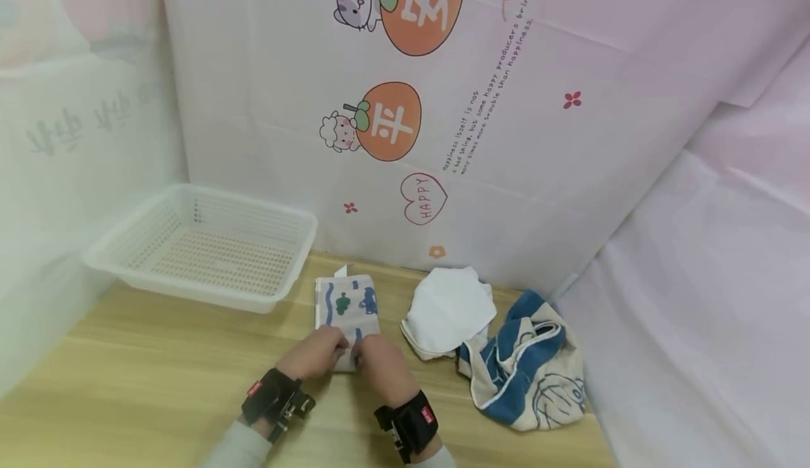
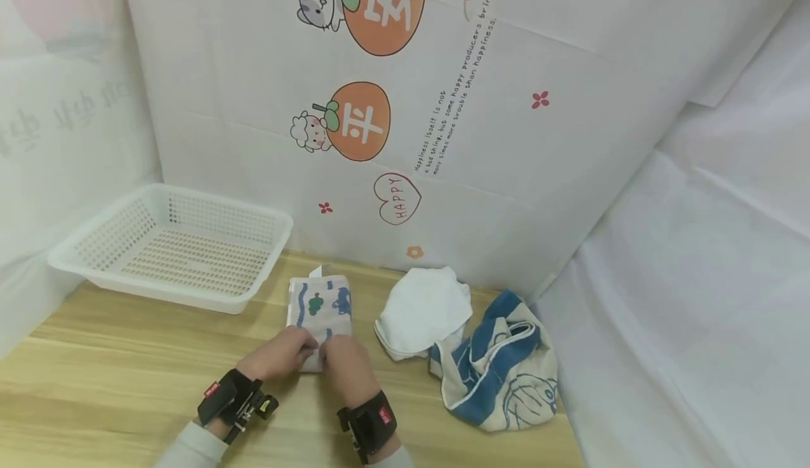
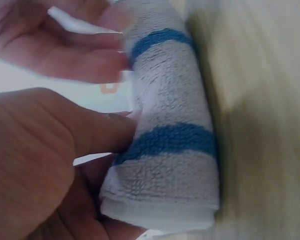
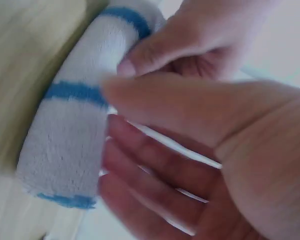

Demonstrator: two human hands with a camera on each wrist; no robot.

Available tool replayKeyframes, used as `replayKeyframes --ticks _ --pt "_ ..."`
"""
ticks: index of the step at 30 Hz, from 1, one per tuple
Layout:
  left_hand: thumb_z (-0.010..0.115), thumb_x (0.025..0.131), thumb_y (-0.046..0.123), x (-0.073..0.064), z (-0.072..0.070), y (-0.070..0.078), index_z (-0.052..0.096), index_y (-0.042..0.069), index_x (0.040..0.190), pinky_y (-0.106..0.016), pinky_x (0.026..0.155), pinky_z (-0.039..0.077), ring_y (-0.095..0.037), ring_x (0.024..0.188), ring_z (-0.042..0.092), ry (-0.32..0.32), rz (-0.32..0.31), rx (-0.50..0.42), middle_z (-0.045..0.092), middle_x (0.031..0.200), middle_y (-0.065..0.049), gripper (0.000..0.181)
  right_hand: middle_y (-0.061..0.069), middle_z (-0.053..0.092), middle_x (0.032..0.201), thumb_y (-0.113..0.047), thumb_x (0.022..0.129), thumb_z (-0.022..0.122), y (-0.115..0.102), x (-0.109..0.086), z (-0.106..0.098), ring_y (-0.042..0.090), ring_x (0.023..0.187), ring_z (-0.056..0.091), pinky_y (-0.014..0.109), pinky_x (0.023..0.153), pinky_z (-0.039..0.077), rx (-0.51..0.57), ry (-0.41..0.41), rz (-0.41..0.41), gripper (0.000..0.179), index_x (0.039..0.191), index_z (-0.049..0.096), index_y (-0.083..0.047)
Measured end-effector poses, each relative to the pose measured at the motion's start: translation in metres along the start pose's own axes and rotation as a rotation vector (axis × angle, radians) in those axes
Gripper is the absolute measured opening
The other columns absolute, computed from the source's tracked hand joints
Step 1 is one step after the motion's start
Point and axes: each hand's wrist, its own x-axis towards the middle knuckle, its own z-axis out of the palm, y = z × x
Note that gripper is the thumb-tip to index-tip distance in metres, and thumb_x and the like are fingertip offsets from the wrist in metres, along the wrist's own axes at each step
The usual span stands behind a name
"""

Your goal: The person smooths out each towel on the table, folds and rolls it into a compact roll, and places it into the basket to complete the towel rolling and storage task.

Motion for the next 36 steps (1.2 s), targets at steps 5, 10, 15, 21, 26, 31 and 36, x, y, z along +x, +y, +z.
replayKeyframes --ticks 5,10,15,21,26,31,36 --pt "0.063 0.085 -0.005 -0.002 -0.001 0.004 0.071 0.004 0.084 -0.032 0.061 0.050 -0.014 0.066 0.054 -0.047 0.023 0.033 0.063 0.074 -0.001 0.012 0.000 0.067 0.083 0.005 0.083 0.072 0.001 -0.004 0.015 0.009 0.072 0.058 0.022 0.064 0.049 -0.065 0.017 -0.049 0.015 0.092 0.072 -0.008" --pt "0.067 0.080 -0.005 -0.005 -0.006 0.012 0.071 0.005 0.088 -0.035 0.070 0.055 -0.016 0.074 0.061 -0.018 0.058 0.048 0.068 0.081 -0.002 0.014 0.000 0.062 0.084 0.004 0.078 0.075 0.012 -0.003 0.029 0.012 0.074 0.056 0.023 0.064 0.047 -0.061 0.046 -0.070 0.026 0.097 0.065 -0.010" --pt "0.079 0.073 -0.001 -0.012 -0.013 0.018 0.070 0.008 0.087 -0.039 0.071 0.055 -0.019 0.076 0.061 -0.036 0.027 0.019 0.068 0.084 -0.003 0.020 0.001 0.064 0.089 0.002 0.082 0.071 0.017 -0.004 0.020 0.011 0.079 0.057 0.024 0.069 0.049 0.032 -0.080 -0.074 0.025 0.103 0.063 -0.010" --pt "0.076 0.071 -0.004 -0.013 -0.016 0.011 0.069 0.007 0.085 -0.035 0.069 0.051 -0.018 0.076 0.057 -0.015 0.057 0.044 0.064 0.082 -0.003 0.020 0.002 0.068 0.102 0.003 0.090 0.062 0.018 -0.001 0.006 0.010 0.093 0.063 0.024 0.083 0.054 0.214 -0.193 -0.045 0.021 0.108 0.066 -0.008" --pt "0.070 0.086 -0.001 -0.007 -0.015 0.003 0.071 0.002 0.099 -0.044 0.080 0.057 -0.026 0.087 0.066 -0.033 0.023 0.085 0.071 0.094 -0.011 0.013 0.003 0.071 0.099 0.004 0.084 0.069 0.014 0.000 -0.004 0.014 0.092 0.064 0.027 0.080 0.055 0.131 -0.067 -0.016 0.022 0.103 0.074 -0.006" --pt "0.068 0.090 0.002 -0.004 -0.015 0.003 0.072 0.001 0.101 -0.046 0.081 0.057 -0.027 0.087 0.067 -0.051 0.003 0.067 0.072 0.096 -0.014 0.012 -0.001 0.071 0.086 0.001 0.082 0.073 0.009 0.000 0.006 0.012 0.078 0.063 0.026 0.070 0.053 -0.049 -0.012 -0.003 0.017 0.093 0.076 -0.011" --pt "0.071 0.082 -0.003 -0.007 -0.019 0.008 0.072 -0.001 0.103 -0.043 0.078 0.057 -0.026 0.089 0.066 -0.041 0.060 0.033 0.072 0.101 -0.016 0.022 -0.002 0.069 0.083 -0.002 0.089 0.069 0.013 0.001 0.015 0.008 0.074 0.060 0.025 0.066 0.051 -0.033 -0.019 -0.042 0.012 0.087 0.072 -0.013"
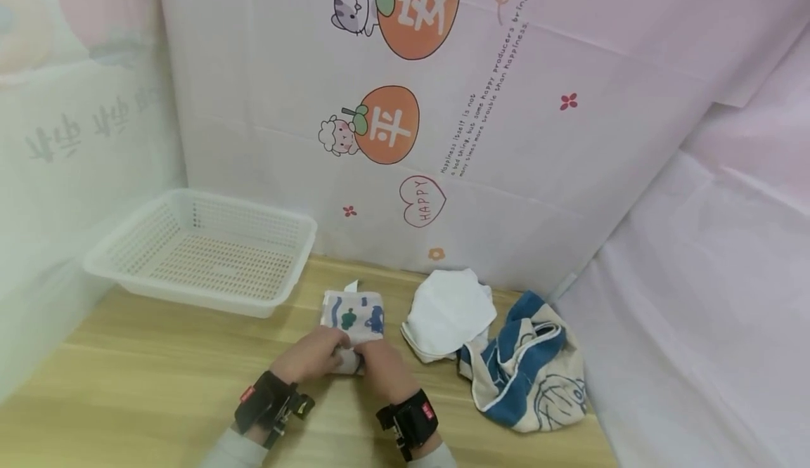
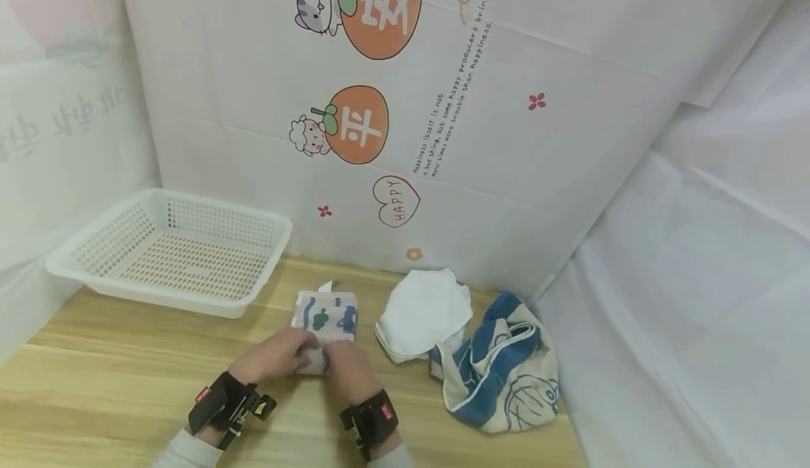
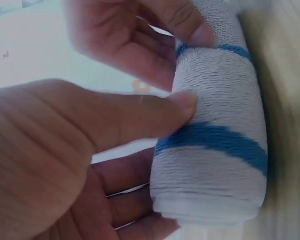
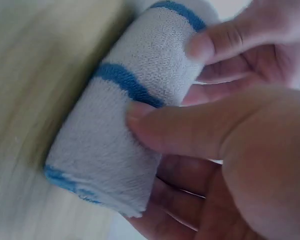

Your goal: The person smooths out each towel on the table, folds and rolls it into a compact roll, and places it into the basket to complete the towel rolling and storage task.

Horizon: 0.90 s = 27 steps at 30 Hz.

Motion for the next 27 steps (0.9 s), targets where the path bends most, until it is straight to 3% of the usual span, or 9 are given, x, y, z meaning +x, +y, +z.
replayKeyframes --ticks 4,8,10,14,17,20,23,27 --pt "0.074 0.075 -0.004 -0.001 -0.001 0.007 0.073 0.000 0.102 -0.043 0.079 0.056 -0.026 0.091 0.066 0.003 0.024 -0.009 0.073 0.101 -0.013 0.028 -0.004 0.068 0.086 -0.006 0.097 0.062 0.010 0.000 -0.003 0.005 0.075 0.058 0.025 0.068 0.050 0.104 -0.114 0.013 0.012 0.096 0.071 -0.013" --pt "0.073 0.082 -0.001 0.000 0.004 0.007 0.076 0.004 0.095 -0.036 0.072 0.054 -0.017 0.077 0.063 -0.019 0.025 0.013 0.072 0.087 -0.006 0.015 -0.003 0.071 0.093 -0.008 0.102 0.054 0.017 0.000 -0.006 0.004 0.080 0.061 0.024 0.072 0.052 0.207 -0.187 0.010 0.019 0.107 0.073 -0.010" --pt "0.070 0.088 0.001 0.003 0.008 0.004 0.076 0.006 0.091 -0.031 0.065 0.051 -0.012 0.069 0.058 -0.027 0.017 0.023 0.069 0.079 -0.001 0.008 0.000 0.072 0.100 -0.008 0.102 0.053 0.019 -0.001 -0.007 0.006 0.088 0.063 0.024 0.078 0.053 0.242 -0.163 -0.011 0.020 0.111 0.071 -0.008" --pt "0.067 0.093 0.002 0.007 0.011 -0.002 0.074 0.005 0.091 -0.031 0.061 0.049 -0.012 0.066 0.055 -0.022 -0.003 0.010 0.065 0.076 -0.001 0.008 0.003 0.070 0.103 -0.008 0.096 0.066 0.019 -0.002 -0.015 0.014 0.097 0.063 0.029 0.084 0.054 0.233 -0.028 -0.019 0.015 0.108 0.074 -0.006" --pt "0.067 0.093 0.003 0.008 0.011 -0.004 0.074 0.002 0.099 -0.038 0.070 0.055 -0.019 0.075 0.063 0.002 -0.024 -0.009 0.071 0.087 -0.008 0.009 0.001 0.070 0.101 -0.008 0.085 0.080 0.020 -0.003 -0.018 0.016 0.097 0.063 0.031 0.085 0.055 0.201 0.016 -0.016 0.017 0.101 0.076 -0.008" --pt "0.068 0.092 0.004 0.007 0.012 -0.003 0.072 -0.001 0.107 -0.046 0.082 0.058 -0.028 0.091 0.068 0.031 -0.040 -0.019 0.073 0.101 -0.016 0.016 0.000 0.071 0.101 -0.008 0.077 0.087 0.023 -0.003 -0.014 0.014 0.097 0.065 0.029 0.087 0.055 0.195 -0.003 -0.027 0.027 0.101 0.074 -0.009" --pt "0.072 0.087 0.003 0.004 0.011 0.001 0.071 -0.002 0.109 -0.050 0.088 0.057 -0.033 0.099 0.068 0.071 -0.008 0.002 0.071 0.108 -0.018 0.023 0.000 0.071 0.102 -0.007 0.081 0.084 0.027 -0.004 -0.006 0.012 0.095 0.065 0.027 0.084 0.055 0.187 0.007 -0.049 0.029 0.105 0.069 -0.011" --pt "0.078 0.076 -0.002 0.001 0.011 0.007 0.072 0.003 0.100 -0.048 0.084 0.056 -0.029 0.093 0.066 0.125 0.069 0.084 0.071 0.099 -0.012 0.025 0.001 0.069 0.095 -0.008 0.093 0.073 0.030 -0.004 -0.001 0.007 0.080 0.061 0.022 0.072 0.053 0.200 0.021 -0.075 0.021 0.111 0.064 -0.011"
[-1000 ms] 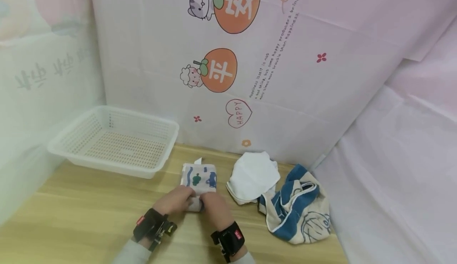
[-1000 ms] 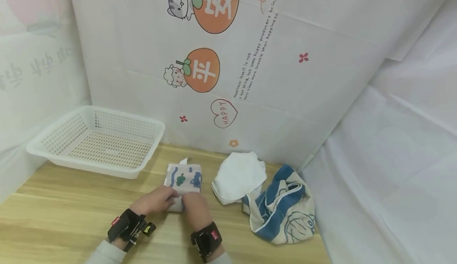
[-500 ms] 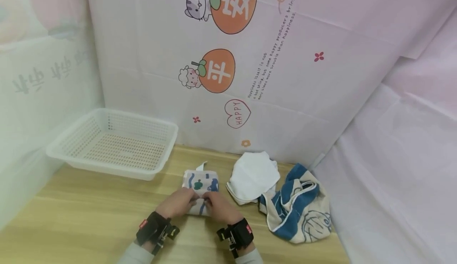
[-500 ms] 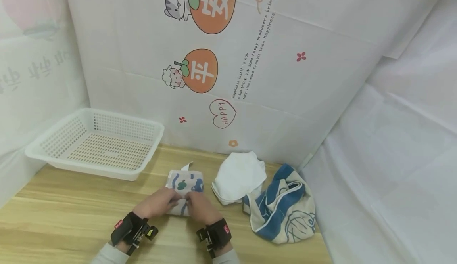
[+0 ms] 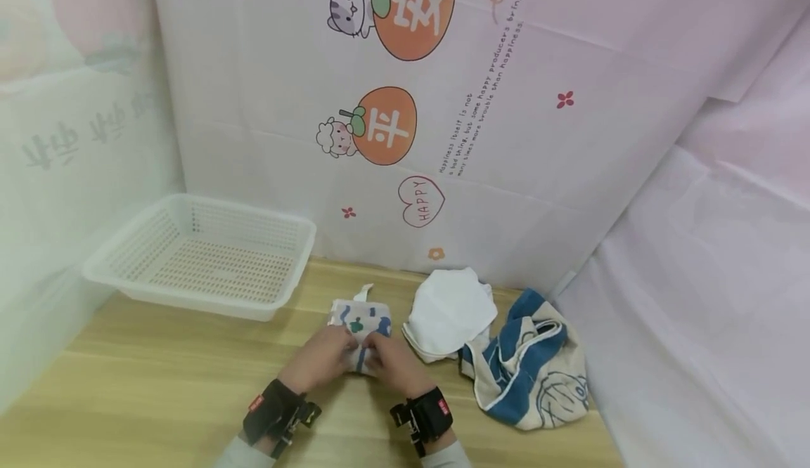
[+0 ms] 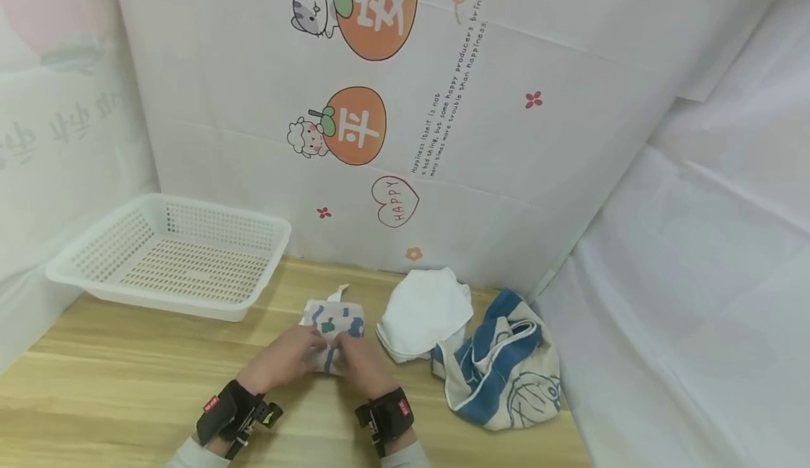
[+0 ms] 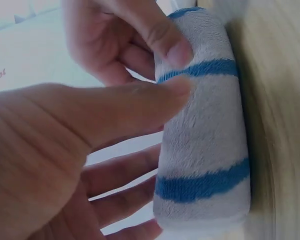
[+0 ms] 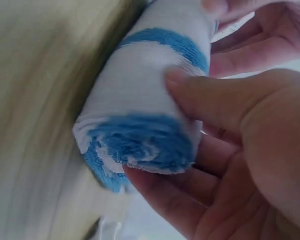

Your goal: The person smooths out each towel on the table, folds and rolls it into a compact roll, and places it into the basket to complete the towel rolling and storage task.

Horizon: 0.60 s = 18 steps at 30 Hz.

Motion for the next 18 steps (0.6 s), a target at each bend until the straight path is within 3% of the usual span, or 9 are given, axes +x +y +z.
replayKeyframes --ticks 4,7,10,12,15,18 --pt "0.078 0.074 -0.003 -0.002 0.001 0.002 0.073 0.005 0.095 -0.044 0.079 0.057 -0.025 0.086 0.066 -0.025 -0.022 0.016 0.071 0.093 -0.009 0.023 0.000 0.067 0.089 -0.013 0.100 0.063 0.002 0.000 -0.001 0.003 0.071 0.054 0.019 0.066 0.048 0.017 -0.052 -0.016 0.016 0.115 0.065 -0.009" --pt "0.077 0.080 0.000 -0.002 0.001 0.002 0.074 0.006 0.094 -0.039 0.072 0.058 -0.021 0.078 0.065 -0.066 -0.038 -0.004 0.071 0.087 -0.007 0.015 0.001 0.069 0.093 -0.012 0.102 0.059 0.001 0.000 -0.004 0.003 0.075 0.056 0.019 0.069 0.049 0.028 -0.085 -0.013 0.017 0.115 0.067 -0.006" --pt "0.073 0.088 0.005 0.001 0.002 0.000 0.074 0.008 0.088 -0.029 0.060 0.051 -0.012 0.065 0.057 -0.097 -0.016 -0.023 0.065 0.074 0.002 0.003 0.003 0.072 0.095 -0.008 0.101 0.059 -0.006 0.001 -0.009 0.006 0.080 0.060 0.021 0.072 0.051 0.005 -0.065 -0.004 0.017 0.111 0.072 -0.004" --pt "0.070 0.091 0.007 0.003 0.003 -0.002 0.072 0.008 0.087 -0.025 0.056 0.045 -0.008 0.060 0.050 -0.103 -0.002 -0.030 0.058 0.068 0.005 0.005 0.003 0.071 0.094 -0.006 0.098 0.062 -0.014 0.003 -0.014 0.008 0.081 0.061 0.022 0.072 0.052 -0.034 -0.041 0.012 0.015 0.107 0.074 -0.005" --pt "0.066 0.095 0.008 0.005 0.006 -0.007 0.072 0.008 0.093 -0.026 0.059 0.046 -0.008 0.064 0.052 -0.087 0.002 -0.033 0.061 0.073 0.004 0.007 0.002 0.071 0.092 -0.005 0.089 0.073 -0.029 0.004 -0.018 0.012 0.081 0.062 0.024 0.072 0.052 -0.151 -0.021 0.053 0.014 0.102 0.076 -0.008" --pt "0.066 0.096 0.009 0.008 0.009 -0.011 0.072 0.004 0.106 -0.036 0.073 0.055 -0.016 0.080 0.063 -0.062 -0.018 -0.065 0.071 0.091 -0.004 0.013 0.002 0.071 0.094 -0.006 0.080 0.081 -0.035 0.004 -0.013 0.014 0.084 0.064 0.026 0.074 0.053 -0.237 -0.026 0.099 0.021 0.100 0.075 -0.008"
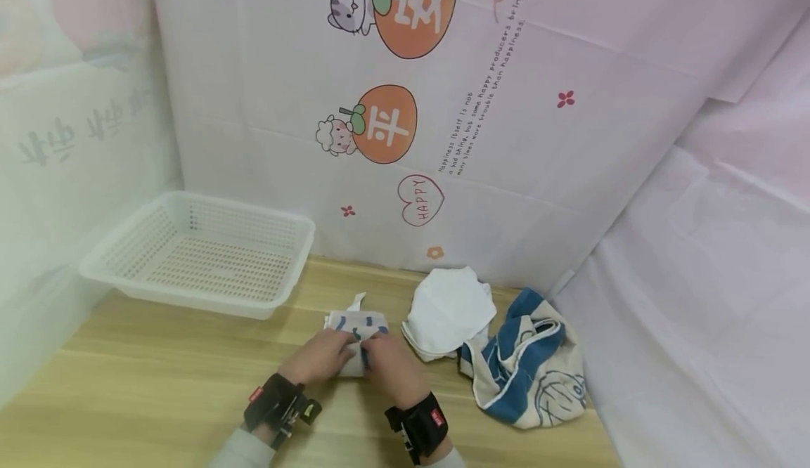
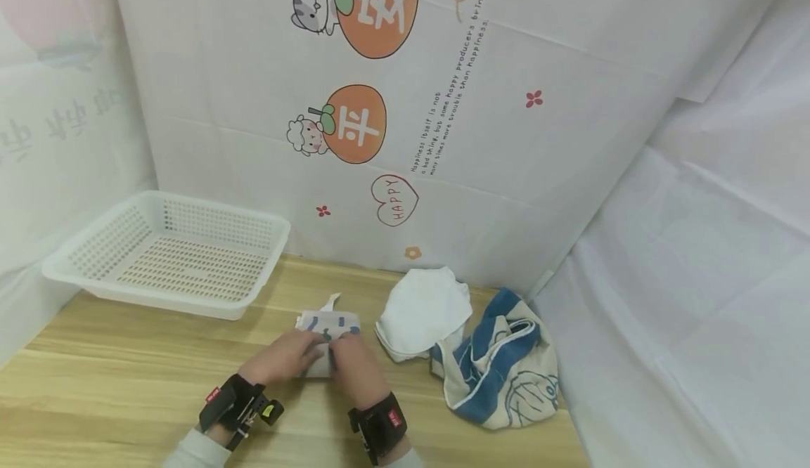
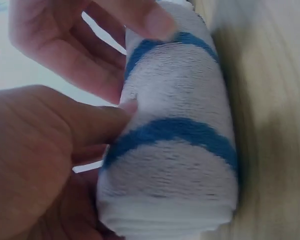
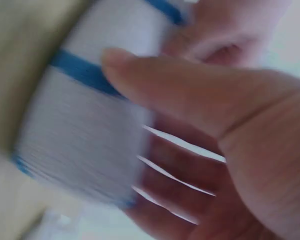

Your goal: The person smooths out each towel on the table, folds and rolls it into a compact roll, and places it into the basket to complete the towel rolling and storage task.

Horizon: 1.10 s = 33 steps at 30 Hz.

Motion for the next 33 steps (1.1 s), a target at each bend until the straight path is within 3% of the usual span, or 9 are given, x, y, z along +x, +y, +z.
replayKeyframes --ticks 4,9,13,16,22,26,28,30,33 --pt "0.069 0.094 0.011 -0.001 -0.002 0.002 0.070 0.002 0.115 -0.049 0.091 0.055 -0.028 0.101 0.067 0.027 -0.013 -0.035 0.072 0.111 -0.014 0.023 0.002 0.070 0.094 -0.007 0.084 0.080 0.005 0.003 0.014 0.013 0.085 0.064 0.027 0.073 0.054 0.037 0.014 0.011 0.019 0.100 0.072 -0.008" --pt "0.081 0.081 0.012 -0.003 -0.006 0.009 0.071 0.005 0.116 -0.051 0.094 0.052 -0.029 0.104 0.065 0.031 0.029 -0.019 0.072 0.113 -0.011 0.037 -0.005 0.062 0.079 -0.014 0.099 0.064 0.022 0.003 0.018 0.007 0.069 0.056 0.023 0.061 0.047 0.185 -0.027 -0.021 0.006 0.097 0.068 -0.010" --pt "0.080 0.082 0.013 -0.006 -0.008 0.009 0.073 0.006 0.114 -0.045 0.089 0.054 -0.024 0.097 0.066 -0.040 0.024 -0.041 0.074 0.107 -0.008 0.033 -0.010 0.054 0.074 -0.021 0.106 0.053 0.029 0.002 0.017 0.002 0.063 0.048 0.020 0.059 0.043 0.297 -0.108 -0.021 0.020 0.097 0.067 -0.011" --pt "0.074 0.090 0.017 -0.006 -0.008 0.007 0.076 0.007 0.107 -0.036 0.074 0.054 -0.016 0.080 0.063 -0.095 0.024 -0.069 0.073 0.093 -0.003 0.019 -0.008 0.058 0.080 -0.020 0.106 0.053 0.030 0.001 0.014 0.003 0.068 0.050 0.021 0.064 0.044 0.338 -0.122 -0.013 0.021 0.103 0.070 -0.008" --pt "0.063 0.100 0.024 -0.003 -0.007 0.002 0.074 0.010 0.095 -0.027 0.057 0.045 -0.009 0.062 0.051 -0.134 -0.007 -0.112 0.061 0.073 0.003 0.019 0.002 0.069 0.100 -0.019 0.095 0.072 0.023 -0.003 -0.001 0.011 0.089 0.062 0.028 0.079 0.053 0.245 -0.048 0.000 0.020 0.110 0.074 -0.006" --pt "0.059 0.102 0.022 -0.003 -0.004 -0.001 0.072 0.004 0.106 -0.039 0.073 0.056 -0.021 0.082 0.065 -0.091 -0.012 -0.094 0.072 0.094 -0.008 0.023 0.004 0.073 0.103 -0.016 0.078 0.087 0.019 -0.003 -0.006 0.011 0.092 0.064 0.025 0.081 0.054 0.184 -0.077 -0.060 0.038 0.113 0.074 -0.004" --pt "0.059 0.103 0.020 -0.002 -0.003 -0.001 0.070 0.000 0.115 -0.047 0.085 0.056 -0.028 0.095 0.067 -0.050 -0.002 -0.088 0.072 0.106 -0.014 0.026 0.002 0.074 0.099 -0.014 0.076 0.088 0.021 -0.001 -0.004 0.007 0.086 0.063 0.022 0.076 0.052 0.170 -0.083 -0.091 0.041 0.113 0.074 -0.004" --pt "0.060 0.102 0.019 -0.002 -0.001 -0.001 0.068 -0.002 0.120 -0.052 0.094 0.053 -0.034 0.106 0.066 -0.011 0.003 -0.093 0.070 0.116 -0.018 0.029 -0.001 0.071 0.090 -0.016 0.082 0.084 0.025 0.000 0.000 0.004 0.077 0.059 0.020 0.068 0.049 0.189 -0.084 -0.090 0.030 0.109 0.074 -0.005" --pt "0.069 0.096 0.021 -0.001 0.000 0.001 0.066 -0.003 0.124 -0.057 0.101 0.049 -0.040 0.119 0.059 0.024 0.013 -0.092 0.063 0.127 -0.023 0.037 -0.005 0.063 0.080 -0.021 0.097 0.070 0.035 0.001 0.011 0.002 0.067 0.053 0.019 0.059 0.045 0.318 -0.118 -0.049 0.017 0.106 0.070 -0.007"
